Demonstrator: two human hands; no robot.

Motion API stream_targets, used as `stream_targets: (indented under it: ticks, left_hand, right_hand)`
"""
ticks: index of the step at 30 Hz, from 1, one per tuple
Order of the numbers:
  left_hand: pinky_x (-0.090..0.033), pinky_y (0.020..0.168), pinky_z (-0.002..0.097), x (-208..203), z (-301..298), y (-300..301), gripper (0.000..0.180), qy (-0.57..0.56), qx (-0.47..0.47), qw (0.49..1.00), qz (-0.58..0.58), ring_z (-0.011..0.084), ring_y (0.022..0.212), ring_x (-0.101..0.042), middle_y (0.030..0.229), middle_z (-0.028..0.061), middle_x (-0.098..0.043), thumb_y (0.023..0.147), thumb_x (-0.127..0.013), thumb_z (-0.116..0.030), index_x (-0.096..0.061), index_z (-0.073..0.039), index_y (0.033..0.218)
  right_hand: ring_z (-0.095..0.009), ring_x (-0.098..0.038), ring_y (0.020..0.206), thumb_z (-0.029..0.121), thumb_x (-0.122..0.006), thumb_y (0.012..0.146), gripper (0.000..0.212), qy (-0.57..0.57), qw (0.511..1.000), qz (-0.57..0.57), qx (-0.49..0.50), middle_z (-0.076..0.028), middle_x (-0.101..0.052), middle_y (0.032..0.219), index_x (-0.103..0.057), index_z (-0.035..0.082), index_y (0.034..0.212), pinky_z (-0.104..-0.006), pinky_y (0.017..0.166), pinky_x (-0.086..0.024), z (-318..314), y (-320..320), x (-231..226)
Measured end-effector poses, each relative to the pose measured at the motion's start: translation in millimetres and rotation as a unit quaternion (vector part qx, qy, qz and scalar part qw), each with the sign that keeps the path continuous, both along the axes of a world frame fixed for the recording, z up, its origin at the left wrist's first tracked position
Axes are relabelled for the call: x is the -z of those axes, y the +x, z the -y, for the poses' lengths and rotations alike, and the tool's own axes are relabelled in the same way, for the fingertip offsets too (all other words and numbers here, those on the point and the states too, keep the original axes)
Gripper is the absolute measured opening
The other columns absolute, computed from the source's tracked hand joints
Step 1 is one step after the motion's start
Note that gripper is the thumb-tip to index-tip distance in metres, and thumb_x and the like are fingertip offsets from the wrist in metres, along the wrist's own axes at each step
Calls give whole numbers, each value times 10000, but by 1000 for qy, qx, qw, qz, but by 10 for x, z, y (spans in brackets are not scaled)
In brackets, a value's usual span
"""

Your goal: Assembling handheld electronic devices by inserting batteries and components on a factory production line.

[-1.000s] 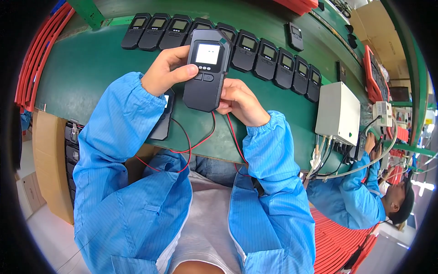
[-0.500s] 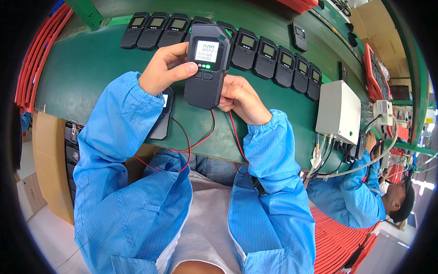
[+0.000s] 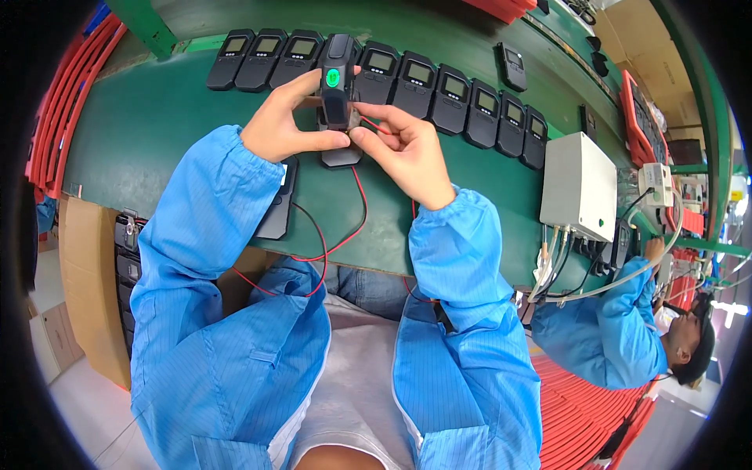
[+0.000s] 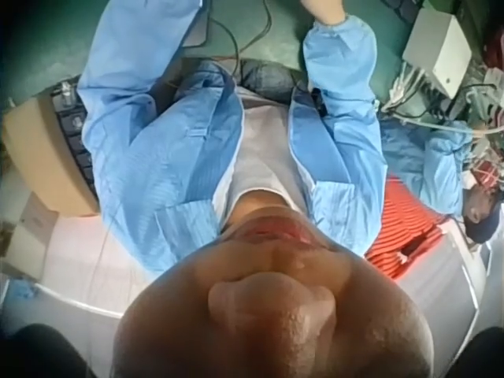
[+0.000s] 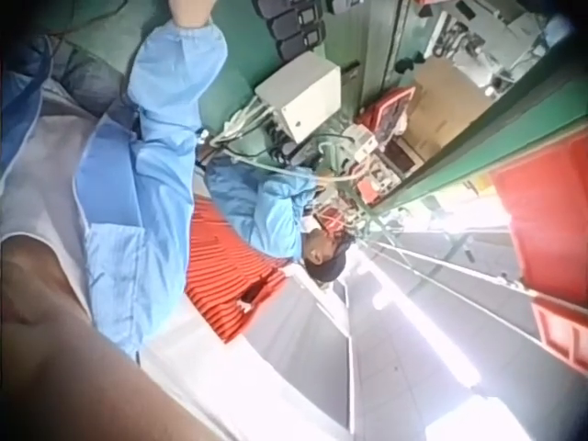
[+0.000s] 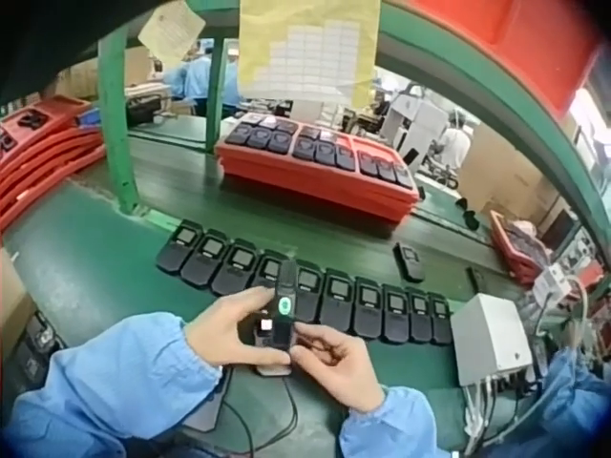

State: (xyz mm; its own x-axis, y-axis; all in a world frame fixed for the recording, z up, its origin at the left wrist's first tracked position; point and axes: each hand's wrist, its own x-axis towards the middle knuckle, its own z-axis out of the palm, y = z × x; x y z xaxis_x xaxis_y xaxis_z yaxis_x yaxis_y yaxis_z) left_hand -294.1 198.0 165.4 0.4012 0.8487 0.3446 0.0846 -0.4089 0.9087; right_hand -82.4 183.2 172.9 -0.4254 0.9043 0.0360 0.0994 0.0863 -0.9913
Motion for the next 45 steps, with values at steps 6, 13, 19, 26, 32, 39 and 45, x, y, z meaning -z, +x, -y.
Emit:
stream_targets:
  ticks: [6, 13, 19, 26, 32, 39, 45]
  left_hand:
    - [-505, 860, 355, -116, -61, 46, 752, 58, -59, 996, -17, 241, 1043, -598, 1165, 166, -576, 674, -834, -333, -535, 39, 1255]
    - [-495, 771, 393, -296, -1212, 115, 649, 145, -281, 926, -205, 289, 892, -622, 958, 117, -619, 688, -728, -544, -657, -56, 1109]
    - [-486, 834, 391, 10, -1672, 28, 526, 131, -380, 707, -582, 290, 1050, -583, 1077, 81, -635, 857, -536, -553, -650, -134, 1153]
    - [-465, 914, 402, 247, -1080, -794, 402, 160, -383, 744, -524, 268, 1098, -557, 1197, 28, -582, 896, -535, -442, -601, -217, 1223]
    - [-444, 965, 393, 480, -600, -1539, 485, 78, -382, 794, -466, 296, 1149, -538, 1381, 51, -473, 916, -526, -425, -490, -222, 1355]
    - [-462, 944, 407, 209, -688, -1667, 509, -79, -327, 939, -80, 301, 1157, -546, 1350, 148, -484, 939, -529, -314, -412, -117, 1394]
    - [-465, 948, 436, -222, -289, -282, 566, -259, 98, 874, 399, 335, 1181, -531, 1284, 177, -514, 933, -544, -183, -309, -79, 1437]
  right_hand:
    - [-58, -586, 727, 79, -688, 860, 359, 68, 988, -11, 140, -34, -680, 873, -588, -35, 1185, -174, 621, -446, 57, -44, -50]
    - [23, -404, 517, 167, -701, 864, 335, 14, 935, -125, 332, 63, -585, 704, -614, 5, 1145, -162, 443, -255, -204, 393, -128]
    - [21, -272, 448, 201, -703, 864, 343, -60, 952, -122, 276, 124, -382, 592, -610, 11, 1135, -189, 413, -162, -249, 244, -10]
    - [20, -271, 456, 208, -710, 856, 375, -108, 960, -141, 217, 121, -394, 592, -593, 12, 1153, -196, 423, -151, -215, 344, -112]
    - [20, -283, 467, 201, -720, 843, 383, -114, 971, -108, 181, 112, -477, 613, -583, 20, 1151, -193, 432, -153, -144, 209, -81]
    - [27, -308, 485, 196, -726, 836, 318, -91, 976, -64, 188, 32, -680, 820, -592, 49, 1084, -183, 434, -174, -162, 201, -35]
    - [30, -326, 496, 188, -724, 838, 297, -88, 978, -111, 155, 18, -687, 845, -594, 63, 1074, -180, 435, -182, -111, 176, -102]
